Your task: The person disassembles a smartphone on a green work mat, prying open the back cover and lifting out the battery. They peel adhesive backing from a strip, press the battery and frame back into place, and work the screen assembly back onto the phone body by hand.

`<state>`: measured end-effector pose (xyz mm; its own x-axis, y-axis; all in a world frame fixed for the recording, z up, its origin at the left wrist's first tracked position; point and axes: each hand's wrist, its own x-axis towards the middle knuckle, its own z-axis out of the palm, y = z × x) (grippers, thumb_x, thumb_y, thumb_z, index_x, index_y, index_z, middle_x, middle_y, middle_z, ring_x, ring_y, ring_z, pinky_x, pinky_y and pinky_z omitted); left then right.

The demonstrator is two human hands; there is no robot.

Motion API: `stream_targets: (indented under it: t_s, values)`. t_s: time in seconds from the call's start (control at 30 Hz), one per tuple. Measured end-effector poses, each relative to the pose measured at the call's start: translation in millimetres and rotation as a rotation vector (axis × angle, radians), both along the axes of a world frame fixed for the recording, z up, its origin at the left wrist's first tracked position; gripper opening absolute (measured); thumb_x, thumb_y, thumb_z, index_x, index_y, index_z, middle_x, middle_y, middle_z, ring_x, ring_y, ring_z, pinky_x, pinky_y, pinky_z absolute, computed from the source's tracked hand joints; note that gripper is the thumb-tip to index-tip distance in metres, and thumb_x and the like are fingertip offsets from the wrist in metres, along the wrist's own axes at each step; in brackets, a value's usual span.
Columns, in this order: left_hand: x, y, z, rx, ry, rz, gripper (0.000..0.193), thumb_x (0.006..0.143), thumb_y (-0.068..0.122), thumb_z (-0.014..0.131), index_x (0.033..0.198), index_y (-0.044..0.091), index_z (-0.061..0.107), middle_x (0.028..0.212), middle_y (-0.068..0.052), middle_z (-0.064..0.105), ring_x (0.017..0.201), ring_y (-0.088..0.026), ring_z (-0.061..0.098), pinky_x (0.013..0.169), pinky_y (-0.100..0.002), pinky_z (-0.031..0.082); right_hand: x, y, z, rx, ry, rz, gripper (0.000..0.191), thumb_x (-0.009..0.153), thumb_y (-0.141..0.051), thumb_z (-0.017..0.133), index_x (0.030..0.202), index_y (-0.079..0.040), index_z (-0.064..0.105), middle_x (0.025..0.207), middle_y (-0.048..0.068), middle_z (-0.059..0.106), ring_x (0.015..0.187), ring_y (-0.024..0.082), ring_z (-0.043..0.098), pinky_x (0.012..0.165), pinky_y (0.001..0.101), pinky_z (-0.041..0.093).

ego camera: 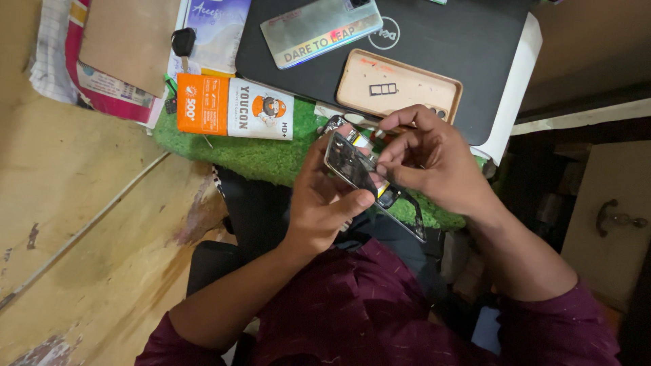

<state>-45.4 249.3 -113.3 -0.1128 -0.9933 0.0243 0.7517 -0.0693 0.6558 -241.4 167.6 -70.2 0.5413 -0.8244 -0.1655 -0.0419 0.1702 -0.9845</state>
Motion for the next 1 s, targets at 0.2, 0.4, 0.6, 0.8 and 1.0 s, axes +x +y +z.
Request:
stream_targets:
  t_s: [0.2, 0.4, 0.6, 0.8, 1.0]
  values:
    - [1.0, 0.3, 2.2, 0.017, -0.019, -0.005, 0.082, 0.093, -0.002, 0.08, 0.161, 0.004, 0.035, 0.136, -0.01, 0.057, 0.116, -0.022, 0.067, 0.106, -0.04, 0.058, 1.9, 0.0, 2.6, -0.001, 0.014, 0.002, 0.05, 0.086, 0.015, 0.067, 0.131, 0.001, 0.05, 0.091, 0.009, 0.074, 0.087, 0.013, 0.073, 0.084, 0.0279, 0.061]
    - [1.9, 1.3, 4.6, 0.031, -0.061, -0.012, 0.083, 0.092, 0.0, 0.081, 0.162, 0.004, 0.034, 0.134, -0.011, 0.058, 0.117, -0.022, 0.067, 0.106, -0.039, 0.057, 2.4, 0.2, 3.2, -0.047, 0.07, -0.004, 0.053, 0.083, 0.015, 0.067, 0.131, 0.001, 0.051, 0.092, 0.008, 0.073, 0.09, 0.012, 0.072, 0.085, 0.027, 0.06]
    - [3.9, 2.0, 3.2, 0.031, -0.06, -0.006, 0.083, 0.092, -0.001, 0.08, 0.161, 0.004, 0.034, 0.136, -0.012, 0.057, 0.115, -0.024, 0.068, 0.105, -0.04, 0.058, -1.8, -1.6, 0.3, 0.0, 0.088, -0.017, 0.047, 0.089, 0.013, 0.059, 0.135, 0.001, 0.053, 0.095, 0.008, 0.075, 0.087, 0.011, 0.07, 0.074, 0.0254, 0.058]
    - [4.3, 1.0, 1.0, 0.03, -0.051, -0.004, 0.081, 0.093, -0.002, 0.079, 0.161, 0.004, 0.035, 0.137, -0.011, 0.057, 0.115, -0.023, 0.068, 0.104, -0.04, 0.058, -2.3, -1.0, 2.5, -0.003, 0.036, -0.006, 0.049, 0.087, 0.012, 0.062, 0.134, 0.001, 0.053, 0.096, 0.008, 0.074, 0.091, 0.011, 0.072, 0.078, 0.0246, 0.059]
    - [3.7, 1.6, -0.5, 0.036, -0.052, 0.003, 0.08, 0.094, 0.001, 0.08, 0.161, 0.003, 0.036, 0.135, -0.012, 0.057, 0.115, -0.023, 0.068, 0.104, -0.039, 0.058, 3.9, 4.4, 1.1, -0.089, 0.117, -0.024, 0.049, 0.086, 0.013, 0.069, 0.131, 0.001, 0.054, 0.094, 0.008, 0.072, 0.089, 0.011, 0.07, 0.084, 0.0252, 0.059]
